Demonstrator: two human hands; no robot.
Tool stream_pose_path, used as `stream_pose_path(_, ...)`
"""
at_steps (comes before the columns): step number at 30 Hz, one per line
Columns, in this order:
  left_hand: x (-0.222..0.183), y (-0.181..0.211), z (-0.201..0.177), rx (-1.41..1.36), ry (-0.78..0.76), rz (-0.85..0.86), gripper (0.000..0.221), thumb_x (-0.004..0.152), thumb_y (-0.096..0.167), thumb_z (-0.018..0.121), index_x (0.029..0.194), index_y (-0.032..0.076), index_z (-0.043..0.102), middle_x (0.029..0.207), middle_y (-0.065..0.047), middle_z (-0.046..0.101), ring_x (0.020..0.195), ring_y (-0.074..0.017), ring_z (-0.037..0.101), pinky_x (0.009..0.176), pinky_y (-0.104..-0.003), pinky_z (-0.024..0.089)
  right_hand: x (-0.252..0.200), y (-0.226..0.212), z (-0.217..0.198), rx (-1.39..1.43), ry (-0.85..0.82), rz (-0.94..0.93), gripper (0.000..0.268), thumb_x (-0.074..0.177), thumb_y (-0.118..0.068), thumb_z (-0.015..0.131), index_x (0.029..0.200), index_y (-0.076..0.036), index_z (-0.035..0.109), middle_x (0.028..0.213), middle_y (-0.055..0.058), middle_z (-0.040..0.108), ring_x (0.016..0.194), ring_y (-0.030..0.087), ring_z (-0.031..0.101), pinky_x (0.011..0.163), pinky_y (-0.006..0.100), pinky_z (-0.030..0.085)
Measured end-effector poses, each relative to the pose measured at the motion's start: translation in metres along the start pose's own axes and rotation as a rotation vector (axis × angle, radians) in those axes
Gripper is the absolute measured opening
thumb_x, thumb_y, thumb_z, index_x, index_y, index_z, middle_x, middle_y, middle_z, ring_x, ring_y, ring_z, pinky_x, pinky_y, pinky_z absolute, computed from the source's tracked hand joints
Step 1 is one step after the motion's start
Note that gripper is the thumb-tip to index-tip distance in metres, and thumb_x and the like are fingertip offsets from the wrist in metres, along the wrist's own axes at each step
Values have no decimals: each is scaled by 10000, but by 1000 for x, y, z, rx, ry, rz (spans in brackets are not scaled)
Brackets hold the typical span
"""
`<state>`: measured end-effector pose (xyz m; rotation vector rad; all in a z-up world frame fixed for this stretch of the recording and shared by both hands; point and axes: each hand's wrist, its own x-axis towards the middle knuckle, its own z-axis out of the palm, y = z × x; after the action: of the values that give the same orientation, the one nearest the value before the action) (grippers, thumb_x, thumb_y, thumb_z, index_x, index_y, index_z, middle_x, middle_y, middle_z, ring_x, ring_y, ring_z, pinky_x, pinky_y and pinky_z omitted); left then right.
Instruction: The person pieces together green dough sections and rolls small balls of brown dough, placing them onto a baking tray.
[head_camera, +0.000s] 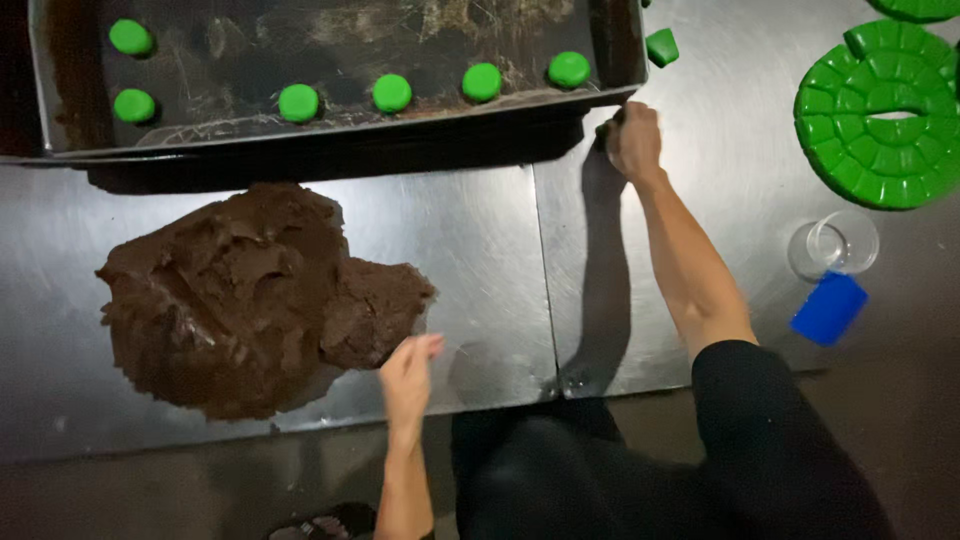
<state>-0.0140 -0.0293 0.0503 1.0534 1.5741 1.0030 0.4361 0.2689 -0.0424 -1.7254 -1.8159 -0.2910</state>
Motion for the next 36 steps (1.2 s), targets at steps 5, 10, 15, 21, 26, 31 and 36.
stream_pose_path(5,16,13,107,-124,-150,-19,337,1002,188,615,1289,13,641,1135,-77,707,965,-154,672,833,-319,570,-46,-90,-76,678,-672,375,371,910,-202,735,1196,-19,585,967,171,741,876,319,736,773,403,596)
stream_pose_path(10,6,45,164,-273,-190,45,408,981,184,643,1343,4,580,1127,-109,709,936,-179,717,802,-321,616,-126,-175,-201,1014,-713,336,287,985,-114,702,1221,27,621,1110,150,720,1010,201,732,868,327,637)
stream_pose_path(15,-22,59,175,-588,-142,132,275,1020,151,638,1206,-42,697,1082,-133,726,914,-182,722,785,-319,632,-135,-182,-235,1101,-597,356,269,955,-57,700,1206,27,652,1065,99,709,950,179,687,828,311,590)
stream_pose_path(21,-29,43,179,98,472,783,225,1057,142,620,878,6,625,747,-110,652,659,-187,648,567,-333,512,-167,-218,-205,1151,-347,362,250,1083,-108,603,878,26,557,771,34,566,720,101,499,644,270,447)
stream_pose_path(26,-34,-4,122,-165,493,321,339,1067,206,683,813,0,592,670,-80,523,651,-153,487,566,-306,460,-147,-247,-164,1684,-479,436,568,1226,-201,523,683,-36,535,616,37,530,547,118,437,547,297,347)
stream_pose_path(31,-18,-52,17,-1078,422,-191,251,903,232,631,1153,236,656,1110,43,751,863,-115,699,679,-254,522,-153,-361,-148,926,-401,-779,242,944,-185,608,1092,-14,696,1067,184,705,990,373,640,863,517,506)
stream_pose_path(36,-30,-82,-71,-314,529,-191,302,1028,206,658,1223,0,760,1119,-148,796,958,-172,705,843,-306,570,-118,-413,-67,816,-832,-803,138,953,-178,644,1037,-112,730,1082,142,741,1035,355,678,914,484,541)
